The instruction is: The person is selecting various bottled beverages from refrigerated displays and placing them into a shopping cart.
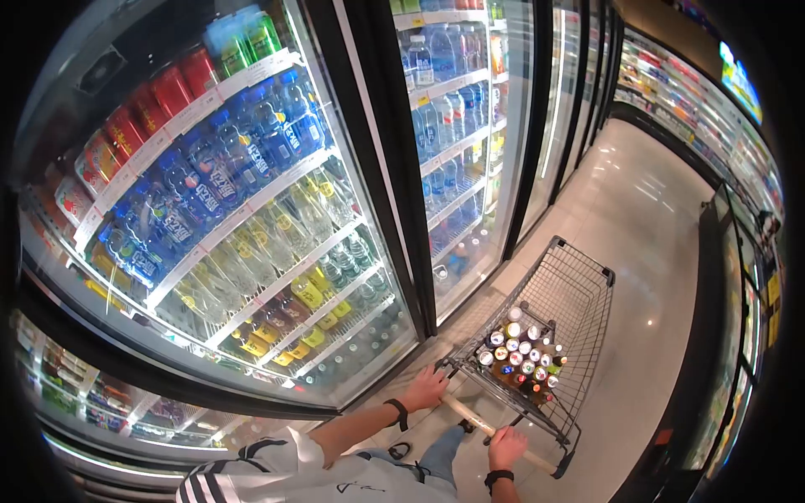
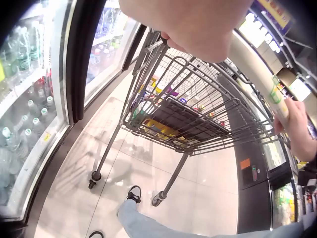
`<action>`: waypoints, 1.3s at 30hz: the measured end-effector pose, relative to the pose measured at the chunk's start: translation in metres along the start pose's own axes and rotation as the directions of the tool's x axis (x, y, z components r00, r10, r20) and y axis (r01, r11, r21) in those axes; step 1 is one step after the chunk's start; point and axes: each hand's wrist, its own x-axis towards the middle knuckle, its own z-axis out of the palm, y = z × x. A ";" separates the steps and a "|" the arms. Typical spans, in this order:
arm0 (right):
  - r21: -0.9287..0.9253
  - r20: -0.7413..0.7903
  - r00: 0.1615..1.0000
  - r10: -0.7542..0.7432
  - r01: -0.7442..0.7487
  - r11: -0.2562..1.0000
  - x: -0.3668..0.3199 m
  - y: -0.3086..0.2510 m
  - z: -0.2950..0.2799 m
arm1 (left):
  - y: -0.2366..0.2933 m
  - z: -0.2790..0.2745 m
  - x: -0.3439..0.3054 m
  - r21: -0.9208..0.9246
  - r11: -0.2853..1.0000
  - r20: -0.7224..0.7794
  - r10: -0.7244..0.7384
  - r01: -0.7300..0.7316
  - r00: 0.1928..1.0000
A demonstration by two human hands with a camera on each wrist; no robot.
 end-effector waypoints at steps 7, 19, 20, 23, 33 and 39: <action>-0.014 -0.058 0.998 -0.036 0.035 0.999 0.094 0.072 0.022 | 0.024 0.009 0.123 0.013 0.998 0.105 -0.055 0.054 0.993; 0.017 -0.126 0.991 -0.034 0.037 0.999 0.252 0.165 0.042 | 0.057 0.044 0.321 0.334 0.932 0.346 -0.258 0.138 0.902; 0.015 -0.126 0.992 -0.022 0.024 1.000 0.261 0.171 0.044 | 0.059 0.050 0.335 0.382 0.917 0.421 -0.281 0.112 0.863; -0.058 -0.151 0.988 -0.017 0.008 0.998 0.299 0.192 0.055 | 0.053 0.060 0.383 0.381 0.919 0.471 -0.288 0.102 0.834; -0.068 -0.094 0.995 -0.023 0.016 0.998 0.428 0.226 0.065 | 0.030 0.104 0.528 0.491 0.870 0.553 -0.353 0.047 0.755; -0.087 -0.061 0.998 -0.022 0.016 0.996 0.493 0.260 0.076 | 0.026 0.120 0.601 0.482 0.875 0.550 -0.346 0.049 0.760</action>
